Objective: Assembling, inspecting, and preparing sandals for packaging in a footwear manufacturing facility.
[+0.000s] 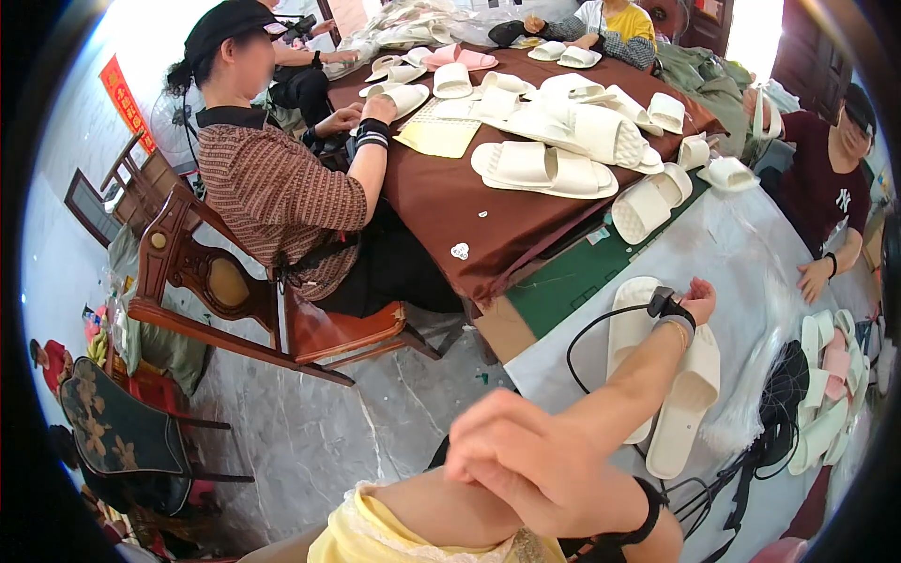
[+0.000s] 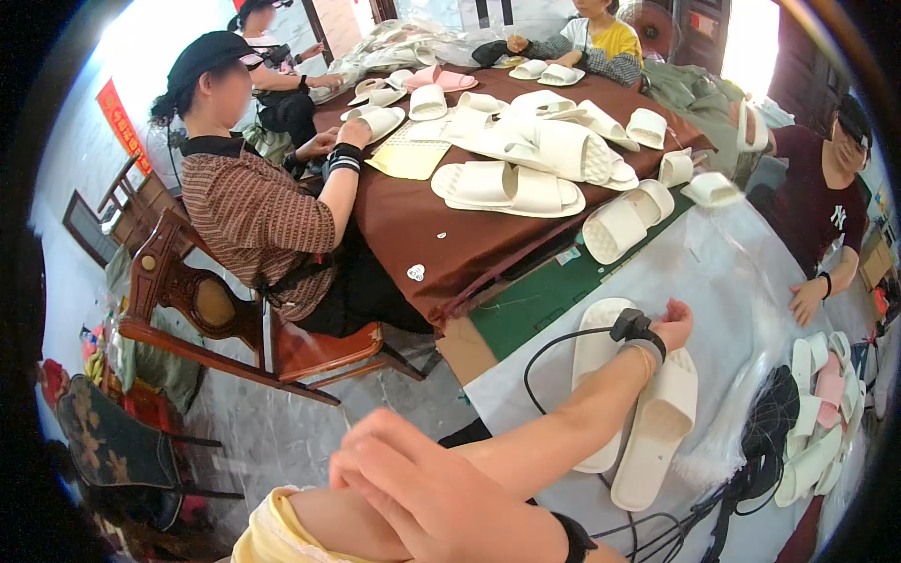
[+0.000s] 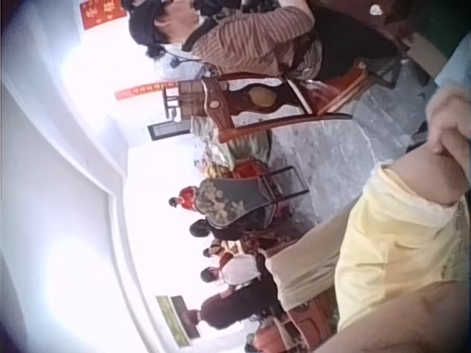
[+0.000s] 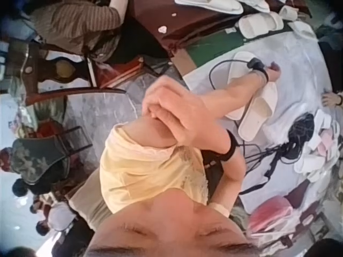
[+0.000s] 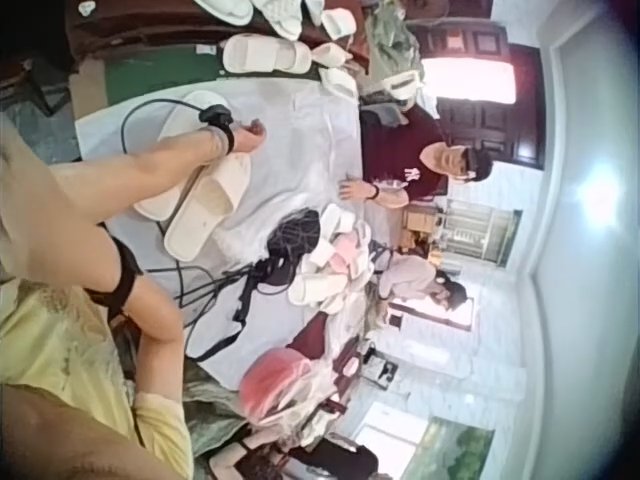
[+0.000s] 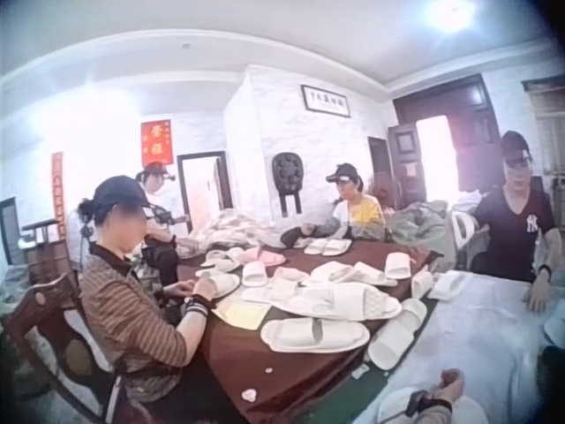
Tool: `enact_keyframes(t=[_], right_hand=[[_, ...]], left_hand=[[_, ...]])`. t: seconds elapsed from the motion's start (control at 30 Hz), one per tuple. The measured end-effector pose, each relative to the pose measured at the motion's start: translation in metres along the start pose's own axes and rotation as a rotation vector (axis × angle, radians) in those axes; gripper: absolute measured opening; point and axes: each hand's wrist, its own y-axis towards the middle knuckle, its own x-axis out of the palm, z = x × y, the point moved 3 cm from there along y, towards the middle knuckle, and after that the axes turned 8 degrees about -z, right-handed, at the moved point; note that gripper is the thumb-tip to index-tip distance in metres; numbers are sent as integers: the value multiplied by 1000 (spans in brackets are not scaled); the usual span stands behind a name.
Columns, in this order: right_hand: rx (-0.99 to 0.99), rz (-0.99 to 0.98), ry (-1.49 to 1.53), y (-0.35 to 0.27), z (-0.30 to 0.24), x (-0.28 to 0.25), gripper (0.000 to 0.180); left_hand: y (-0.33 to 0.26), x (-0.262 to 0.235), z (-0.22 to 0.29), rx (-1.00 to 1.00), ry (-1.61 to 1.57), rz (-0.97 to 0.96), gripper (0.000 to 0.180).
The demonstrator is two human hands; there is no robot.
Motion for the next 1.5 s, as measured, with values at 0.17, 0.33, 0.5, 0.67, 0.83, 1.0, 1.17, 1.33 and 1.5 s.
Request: enact_keyframes(t=[0.17, 0.33, 0.5, 0.67, 0.83, 1.0, 1.17, 1.33, 1.5], right_hand=[[129, -81, -34, 8, 2, 7, 9], [-23, 73, -147, -14, 7, -1, 9], [-20, 54, -22, -8, 10, -3, 12], [26, -117, 25, -10, 8, 6, 14], [-107, -87, -15, -12, 1, 15, 21], [-179, -2, -104, -17, 10, 3, 30], [-194, 69, -23, -14, -1, 14, 13], [-233, 87, -50, -12, 1, 18, 13], [-407, 156, -221, -14, -2, 24, 19]], left_hand=[[-21, 11, -15, -12, 31, -32, 20], [-29, 17, -11, -9, 56, -68, 20], [-30, 25, -5, -7, 82, -99, 19], [-17, 23, -1, -14, 110, -99, 19], [5, 28, 24, -22, 138, -125, 19], [16, -26, -8, -421, -78, 118, 15], [-8, -7, -12, -238, -164, 92, 20], [-9, 12, -5, -87, -241, 203, 18], [-22, 15, -11, -27, -313, 179, 23]])
